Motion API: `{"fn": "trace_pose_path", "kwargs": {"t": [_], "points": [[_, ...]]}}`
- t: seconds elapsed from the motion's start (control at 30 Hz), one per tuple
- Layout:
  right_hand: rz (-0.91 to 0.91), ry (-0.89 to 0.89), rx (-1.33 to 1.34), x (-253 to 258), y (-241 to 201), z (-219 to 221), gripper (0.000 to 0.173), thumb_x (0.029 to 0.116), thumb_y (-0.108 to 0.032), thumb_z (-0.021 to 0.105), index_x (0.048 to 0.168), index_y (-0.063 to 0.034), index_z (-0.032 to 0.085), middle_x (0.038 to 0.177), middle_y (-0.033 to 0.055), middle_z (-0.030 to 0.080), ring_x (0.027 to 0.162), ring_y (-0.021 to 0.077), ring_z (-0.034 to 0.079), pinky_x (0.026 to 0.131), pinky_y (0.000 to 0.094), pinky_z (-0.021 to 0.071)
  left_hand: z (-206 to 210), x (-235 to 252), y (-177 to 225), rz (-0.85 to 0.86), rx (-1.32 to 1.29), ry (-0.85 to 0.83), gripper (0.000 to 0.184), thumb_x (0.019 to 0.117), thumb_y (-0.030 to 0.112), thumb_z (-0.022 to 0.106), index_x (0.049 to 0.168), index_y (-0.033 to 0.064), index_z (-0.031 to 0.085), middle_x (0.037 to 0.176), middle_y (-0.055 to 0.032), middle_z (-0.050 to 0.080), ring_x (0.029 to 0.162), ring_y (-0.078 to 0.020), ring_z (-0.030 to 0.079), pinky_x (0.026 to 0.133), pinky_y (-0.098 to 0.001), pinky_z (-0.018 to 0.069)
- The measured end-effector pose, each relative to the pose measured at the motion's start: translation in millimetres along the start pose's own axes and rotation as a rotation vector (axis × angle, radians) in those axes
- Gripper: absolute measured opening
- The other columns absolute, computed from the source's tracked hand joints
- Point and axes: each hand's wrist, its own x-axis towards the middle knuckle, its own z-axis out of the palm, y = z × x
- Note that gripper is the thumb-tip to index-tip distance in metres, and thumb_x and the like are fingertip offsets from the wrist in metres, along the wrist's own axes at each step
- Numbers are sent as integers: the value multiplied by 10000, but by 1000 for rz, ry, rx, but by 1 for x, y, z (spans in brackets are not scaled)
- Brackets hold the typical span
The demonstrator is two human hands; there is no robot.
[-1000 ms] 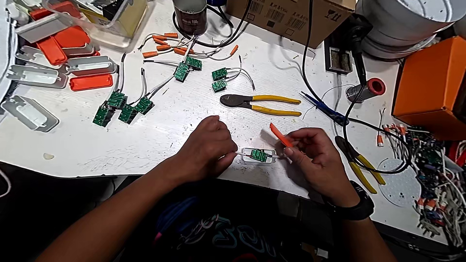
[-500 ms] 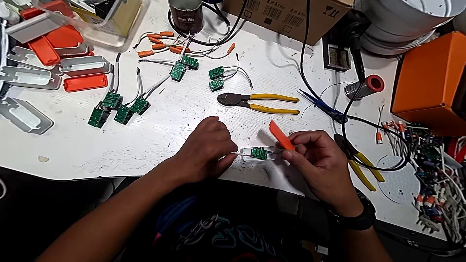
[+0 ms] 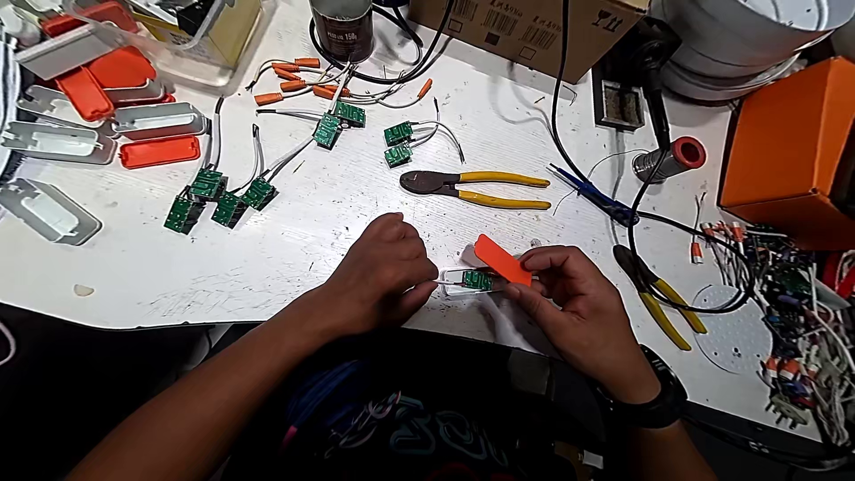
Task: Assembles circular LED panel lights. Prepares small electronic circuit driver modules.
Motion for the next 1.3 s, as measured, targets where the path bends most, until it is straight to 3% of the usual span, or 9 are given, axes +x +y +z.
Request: {"fn": "trace_pose_path", "kwargs": {"t": [0.3, 0.5, 0.6, 0.7, 0.77, 0.83, 0.9, 1.0, 1.3], "points": [[-112, 200, -295, 6, 1, -20, 308, 916, -276, 765, 1145, -137, 613, 1112, -17, 666, 946, 85, 642, 814, 275, 558, -1, -1, -1, -6, -8, -18, 198, 975, 238, 621, 903, 134, 773, 829, 14, 679, 966, -168, 651, 1131, -507, 395], [-80, 218, -421, 5, 9, -21, 343, 915, -344, 758, 1150, -125, 638, 1106, 8, 648, 1026, 78, 614, 873, 279, 524, -11, -4, -3, -97, -167, -37, 391, 847, 236, 586, 1188, 75, 689, 1088, -25, 689, 1130, -174, 614, 1142, -497, 392], [-91, 237, -436, 5, 13, -22, 343, 927, -329, 750, 1148, -90, 642, 1122, 48, 649, 1034, 107, 612, 879, 304, 518, -19, -10, -6, -213, -429, 34, 484, 819, 240, 584, 1271, 67, 604, 1237, -36, 613, 1167, -147, 577, 949, -349, 539], [-76, 250, -461, 4, 17, -24, 349, 928, -333, 743, 1154, -88, 641, 1118, 56, 641, 1045, 119, 606, 887, 316, 513, -22, -13, -5, -298, -639, 148, 373, 862, 198, 587, 1214, 75, 599, 1226, -52, 604, 1089, -154, 629, 833, -333, 600], [-69, 262, -448, 5, 18, -24, 345, 927, -330, 745, 1153, -92, 641, 1111, 50, 644, 1014, 107, 607, 867, 304, 510, -21, -13, -4, -286, -528, 194, 261, 897, 222, 594, 1112, 81, 634, 1168, -42, 633, 1096, -149, 628, 860, -326, 589], [-60, 285, -405, 5, 18, -26, 342, 928, -315, 749, 1157, -89, 634, 1099, 42, 648, 969, 100, 616, 834, 297, 524, -15, -10, 0, -208, -276, 163, 285, 908, 328, 643, 1052, 87, 688, 1117, -39, 676, 1155, -184, 600, 1007, -418, 502], [-50, 328, -347, 6, 17, -28, 321, 925, -292, 751, 1151, -101, 628, 1079, 15, 662, 939, 92, 636, 809, 287, 547, -6, -4, 9, -130, -87, 97, 408, 883, 459, 715, 1073, 98, 726, 1092, -48, 706, 1166, -229, 612, 1098, -517, 430], [-73, 402, -262, 6, 16, -33, 308, 917, -251, 760, 1152, -109, 620, 1074, 1, 668, 949, 110, 649, 813, 296, 559, 10, 5, 22, -153, 71, 27, 634, 816, 653, 729, 1168, 126, 729, 1068, -34, 711, 1127, -227, 627, 1120, -546, 399], [-103, 561, -174, -11, 24, -48, 303, 922, -184, 754, 1163, -101, 590, 1109, 12, 694, 989, 134, 672, 871, 320, 573, 13, 10, 16, -117, 48, -14, 326, 923, 469, 691, 1026, 169, 764, 989, -11, 692, 1120, -221, 616, 1147, -546, 360]]}}
